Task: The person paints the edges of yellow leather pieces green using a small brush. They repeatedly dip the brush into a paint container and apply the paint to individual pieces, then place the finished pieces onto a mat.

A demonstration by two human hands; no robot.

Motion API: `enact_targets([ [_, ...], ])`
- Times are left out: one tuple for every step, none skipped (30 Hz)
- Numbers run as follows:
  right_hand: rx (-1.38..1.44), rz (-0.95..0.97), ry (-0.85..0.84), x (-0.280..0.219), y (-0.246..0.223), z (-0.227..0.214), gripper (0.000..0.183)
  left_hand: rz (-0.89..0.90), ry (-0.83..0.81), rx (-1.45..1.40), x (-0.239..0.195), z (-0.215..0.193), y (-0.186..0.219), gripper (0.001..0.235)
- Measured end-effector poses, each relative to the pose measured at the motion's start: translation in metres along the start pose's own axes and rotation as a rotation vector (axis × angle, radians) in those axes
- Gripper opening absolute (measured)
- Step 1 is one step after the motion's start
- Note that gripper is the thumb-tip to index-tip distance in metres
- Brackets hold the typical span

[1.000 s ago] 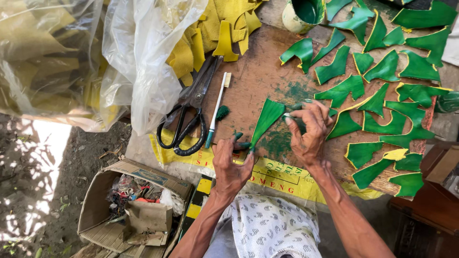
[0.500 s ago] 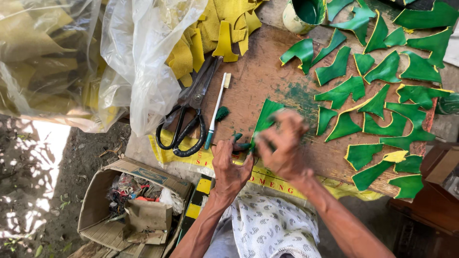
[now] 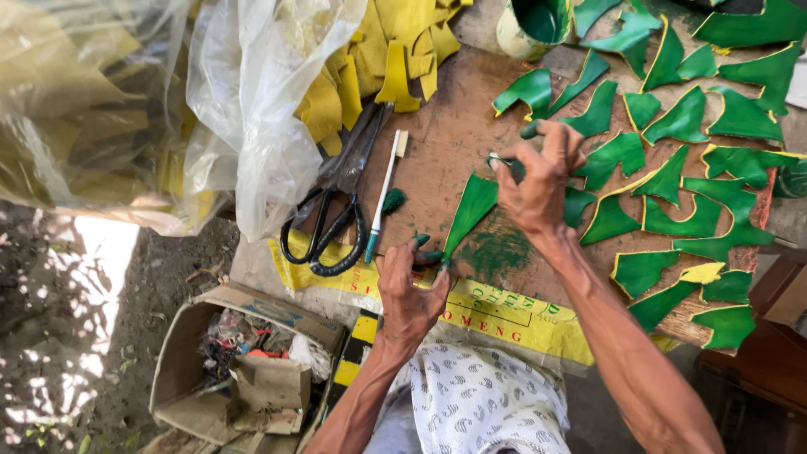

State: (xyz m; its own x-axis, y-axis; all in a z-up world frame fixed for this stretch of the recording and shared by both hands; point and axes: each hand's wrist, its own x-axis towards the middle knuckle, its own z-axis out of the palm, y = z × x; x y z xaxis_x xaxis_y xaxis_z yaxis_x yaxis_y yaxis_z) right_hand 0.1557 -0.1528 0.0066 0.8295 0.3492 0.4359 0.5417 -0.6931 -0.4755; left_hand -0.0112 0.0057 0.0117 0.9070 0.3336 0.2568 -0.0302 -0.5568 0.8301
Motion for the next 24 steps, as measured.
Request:
enact_targets([
  [0.045, 0.062, 0.013, 0.008, 0.002, -0.005, 0.019, 0.001, 0.001, -0.001, 0.004, 0.0, 0.0, 0.051],
  [0.068, -0.023, -0.034, 0.0, -0.007, -0.009, 0.018, -0.009, 0.005, -0.001, 0.003, 0.001, 0.0, 0.051],
  [0.091, -0.109, -0.08, -0.018, -0.024, -0.01, 0.017, -0.02, 0.008, -0.002, 0.002, 0.002, 0.001, 0.051],
  [0.105, -0.192, -0.112, -0.025, -0.031, -0.011, 0.016, -0.01, 0.014, 0.013, 0.003, 0.004, 0.0, 0.051],
  [0.002, -0.149, -0.049, -0.016, -0.025, -0.008, 0.015, 0.0, 0.019, 0.027, 0.003, 0.005, -0.001, 0.05],
  [-0.101, -0.097, 0.011, -0.006, -0.016, -0.003, 0.014, 0.008, 0.018, 0.041, 0.0, 0.005, -0.001, 0.05],
  [-0.205, -0.044, 0.071, -0.001, -0.007, -0.004, 0.012, 0.01, 0.009, 0.043, -0.002, 0.006, 0.0, 0.049],
  [-0.133, 0.06, 0.122, 0.0, 0.001, -0.011, 0.013, 0.021, 0.005, 0.049, -0.002, 0.006, -0.001, 0.049],
  [-0.059, 0.162, 0.173, -0.001, 0.008, -0.021, 0.013, 0.031, 0.002, 0.055, -0.002, 0.003, -0.001, 0.048],
  [0.018, 0.251, 0.226, 0.002, 0.016, -0.03, 0.013, 0.014, 0.003, 0.061, 0.0, 0.002, 0.001, 0.048],
  [0.078, 0.257, 0.221, -0.003, 0.014, -0.034, 0.014, -0.004, 0.004, 0.066, 0.001, 0.0, 0.004, 0.049],
  [0.135, 0.261, 0.215, -0.015, 0.01, -0.039, 0.015, -0.021, 0.006, 0.069, 0.004, 0.0, 0.007, 0.05],
  [0.145, 0.26, 0.217, -0.027, 0.005, -0.044, 0.013, -0.026, 0.014, 0.046, 0.008, -0.001, 0.012, 0.052],
  [0.164, 0.263, 0.215, -0.04, -0.003, -0.047, 0.012, -0.036, 0.021, 0.033, 0.012, -0.007, 0.018, 0.055],
  [0.174, 0.319, 0.216, -0.047, -0.007, -0.049, 0.015, -0.046, 0.027, 0.02, 0.021, -0.012, 0.026, 0.057],
  [0.187, 0.377, 0.212, -0.053, -0.01, -0.051, 0.017, 0.02, 0.021, 0.031, 0.033, -0.02, 0.034, 0.058],
  [0.211, 0.377, 0.223, -0.057, -0.013, -0.052, 0.017, 0.085, 0.015, 0.042, 0.048, -0.03, 0.044, 0.059],
  [0.231, 0.374, 0.232, -0.06, -0.016, -0.053, 0.016, 0.15, 0.011, 0.05, 0.065, -0.038, 0.056, 0.059],
  [0.252, 0.371, 0.241, -0.059, -0.017, -0.054, 0.016, 0.212, -0.024, 0.078, 0.086, -0.045, 0.069, 0.058],
  [0.278, 0.376, 0.242, -0.058, -0.019, -0.053, 0.015, 0.275, -0.062, 0.108, 0.109, -0.05, 0.08, 0.057],
  [0.304, 0.38, 0.242, -0.054, -0.019, -0.052, 0.015, 0.336, -0.1, 0.14, 0.137, -0.049, 0.091, 0.056],
  [0.329, 0.39, 0.242, -0.049, -0.019, -0.051, 0.015, 0.416, -0.091, 0.181, 0.166, -0.044, 0.101, 0.052],
  [0.333, 0.379, 0.258, -0.041, -0.017, -0.05, 0.014, 0.496, -0.082, 0.223, 0.197, -0.036, 0.109, 0.048],
  [0.334, 0.373, 0.272, -0.034, -0.016, -0.05, 0.013, 0.546, -0.09, 0.242, 0.228, -0.025, 0.116, 0.049],
])
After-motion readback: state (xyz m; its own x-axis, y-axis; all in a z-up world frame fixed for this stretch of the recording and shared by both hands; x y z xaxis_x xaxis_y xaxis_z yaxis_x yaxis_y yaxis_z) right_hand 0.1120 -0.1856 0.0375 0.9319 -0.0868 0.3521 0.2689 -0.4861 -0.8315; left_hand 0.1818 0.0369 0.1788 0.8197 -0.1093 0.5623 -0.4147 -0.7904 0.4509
